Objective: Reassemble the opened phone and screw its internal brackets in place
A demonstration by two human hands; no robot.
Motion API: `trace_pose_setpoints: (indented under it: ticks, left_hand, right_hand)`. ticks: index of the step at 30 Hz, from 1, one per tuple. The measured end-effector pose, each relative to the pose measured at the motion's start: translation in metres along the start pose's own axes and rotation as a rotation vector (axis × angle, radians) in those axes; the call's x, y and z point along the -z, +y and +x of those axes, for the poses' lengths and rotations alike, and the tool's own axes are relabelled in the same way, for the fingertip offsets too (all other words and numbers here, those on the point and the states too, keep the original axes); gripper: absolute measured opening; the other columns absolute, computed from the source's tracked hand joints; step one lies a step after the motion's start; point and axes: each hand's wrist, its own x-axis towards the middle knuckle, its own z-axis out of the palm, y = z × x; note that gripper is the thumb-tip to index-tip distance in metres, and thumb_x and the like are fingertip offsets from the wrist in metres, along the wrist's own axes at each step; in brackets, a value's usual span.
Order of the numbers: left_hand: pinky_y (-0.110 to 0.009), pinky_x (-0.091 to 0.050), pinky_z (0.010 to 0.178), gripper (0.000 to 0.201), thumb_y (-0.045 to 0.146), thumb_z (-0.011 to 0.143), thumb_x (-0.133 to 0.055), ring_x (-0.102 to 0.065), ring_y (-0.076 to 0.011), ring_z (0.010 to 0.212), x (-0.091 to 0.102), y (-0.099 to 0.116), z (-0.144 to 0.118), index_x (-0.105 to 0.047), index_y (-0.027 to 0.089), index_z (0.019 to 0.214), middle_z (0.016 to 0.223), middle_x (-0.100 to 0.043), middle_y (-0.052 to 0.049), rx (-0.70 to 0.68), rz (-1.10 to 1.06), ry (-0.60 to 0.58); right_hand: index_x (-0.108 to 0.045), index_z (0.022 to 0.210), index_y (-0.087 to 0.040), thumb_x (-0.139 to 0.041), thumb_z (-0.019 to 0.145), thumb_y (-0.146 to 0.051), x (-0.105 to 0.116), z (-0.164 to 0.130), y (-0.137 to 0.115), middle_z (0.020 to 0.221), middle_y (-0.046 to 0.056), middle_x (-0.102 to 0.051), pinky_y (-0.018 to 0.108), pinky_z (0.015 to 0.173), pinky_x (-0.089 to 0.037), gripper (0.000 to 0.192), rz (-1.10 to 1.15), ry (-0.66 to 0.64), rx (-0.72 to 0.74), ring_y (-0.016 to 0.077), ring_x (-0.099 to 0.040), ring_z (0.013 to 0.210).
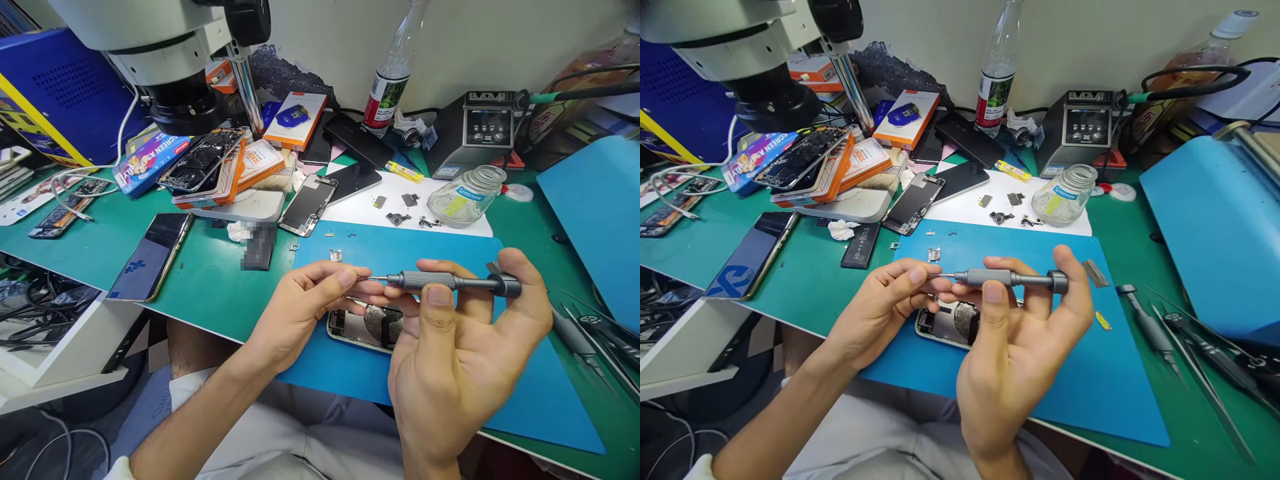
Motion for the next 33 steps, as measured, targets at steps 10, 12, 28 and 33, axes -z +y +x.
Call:
trace_pose_setpoints:
  ticks: [10,12,28,33]
  left_hand:
    - [-0.013,-0.063,0.081,0.015,0.039,0.1,-0.085,-0.08,-0.0075,0.08,0.0,0.0,0.0,-0.089,0.024,0.099,0.092,-0.088,-0.002,-0.014,-0.004,0.008]
    - [-0.013,-0.063,0.082,0.015,0.039,0.1,-0.085,-0.08,-0.0073,0.08,0.0,0.0,0.0,-0.089,0.025,0.1,0.093,-0.088,-0.001,-0.017,-0.003,-0.002]
    - [-0.017,-0.064,0.088,0.015,0.037,0.1,-0.086,-0.085,-0.013,0.102,0.002,-0.004,-0.006,-0.089,0.028,0.112,0.11,-0.089,-0.001,-0.06,0.069,-0.086]
    - [-0.016,-0.064,0.086,0.012,0.035,0.099,-0.086,-0.084,-0.0118,0.098,0.002,-0.005,-0.004,-0.09,0.028,0.109,0.102,-0.089,-0.001,-0.075,0.1,-0.021]
  right_hand:
    - [-0.046,0.152,-0.024,-0.079,0.1,-0.026,-0.002,-0.003,-0.002,0.125,0.008,-0.061,0.028,0.076,-0.069,0.062,-0.067,0.002,0.045,0.0168,-0.069,0.113]
    - [-0.046,0.151,-0.025,-0.08,0.1,-0.026,-0.002,-0.003,-0.003,0.127,0.009,-0.061,0.028,0.076,-0.069,0.061,-0.07,0.01,0.041,0.0168,-0.069,0.113]
    - [-0.052,0.15,-0.027,-0.085,0.094,-0.034,0.012,0.009,0.005,0.112,0.005,-0.071,0.023,0.064,-0.061,0.066,0.183,-0.073,-0.228,0.0123,-0.071,0.082]
    - [-0.052,0.151,-0.03,-0.082,0.097,-0.035,0.009,0.004,0.002,0.117,0.004,-0.07,0.025,0.076,-0.066,0.062,0.118,-0.063,-0.156,0.0118,-0.071,0.088]
